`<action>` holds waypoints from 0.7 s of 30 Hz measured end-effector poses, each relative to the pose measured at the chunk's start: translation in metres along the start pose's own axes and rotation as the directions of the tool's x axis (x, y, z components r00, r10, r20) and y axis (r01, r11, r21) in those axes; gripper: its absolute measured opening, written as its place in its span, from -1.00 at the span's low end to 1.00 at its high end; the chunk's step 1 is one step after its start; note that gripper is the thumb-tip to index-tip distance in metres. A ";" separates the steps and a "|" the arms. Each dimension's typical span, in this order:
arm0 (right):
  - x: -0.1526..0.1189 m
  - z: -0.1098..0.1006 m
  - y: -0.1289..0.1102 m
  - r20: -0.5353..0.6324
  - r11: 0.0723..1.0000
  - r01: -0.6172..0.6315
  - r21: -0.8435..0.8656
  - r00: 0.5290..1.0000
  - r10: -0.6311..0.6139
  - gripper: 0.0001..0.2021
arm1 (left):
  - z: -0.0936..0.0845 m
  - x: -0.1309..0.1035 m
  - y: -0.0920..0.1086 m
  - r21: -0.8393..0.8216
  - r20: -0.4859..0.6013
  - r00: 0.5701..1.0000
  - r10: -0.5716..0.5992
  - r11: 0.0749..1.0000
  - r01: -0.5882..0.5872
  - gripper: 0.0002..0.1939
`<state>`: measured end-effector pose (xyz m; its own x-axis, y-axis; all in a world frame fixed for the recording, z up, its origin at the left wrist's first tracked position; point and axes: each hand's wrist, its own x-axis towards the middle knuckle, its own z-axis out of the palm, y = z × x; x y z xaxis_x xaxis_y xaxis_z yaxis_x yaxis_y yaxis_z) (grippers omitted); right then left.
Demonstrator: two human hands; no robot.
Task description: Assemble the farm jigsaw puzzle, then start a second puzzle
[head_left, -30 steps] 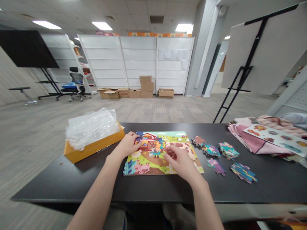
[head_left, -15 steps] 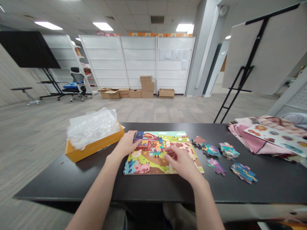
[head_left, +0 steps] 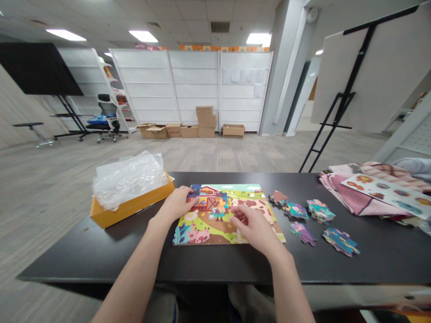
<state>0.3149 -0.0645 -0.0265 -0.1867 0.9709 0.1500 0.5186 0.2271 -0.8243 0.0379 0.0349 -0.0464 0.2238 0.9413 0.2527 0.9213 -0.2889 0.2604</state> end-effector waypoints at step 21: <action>0.000 0.001 0.006 0.000 1.000 0.020 -0.011 1.000 -0.020 -0.87 | -0.010 0.002 0.015 -0.005 0.042 0.985 -0.168 0.986 0.168 -0.49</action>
<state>0.3172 -0.0629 -0.0315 -0.1973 0.9662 0.1659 0.5239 0.2469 -0.8152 0.0494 0.0302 -0.0330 0.0793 0.9828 0.1665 0.9441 -0.1277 0.3039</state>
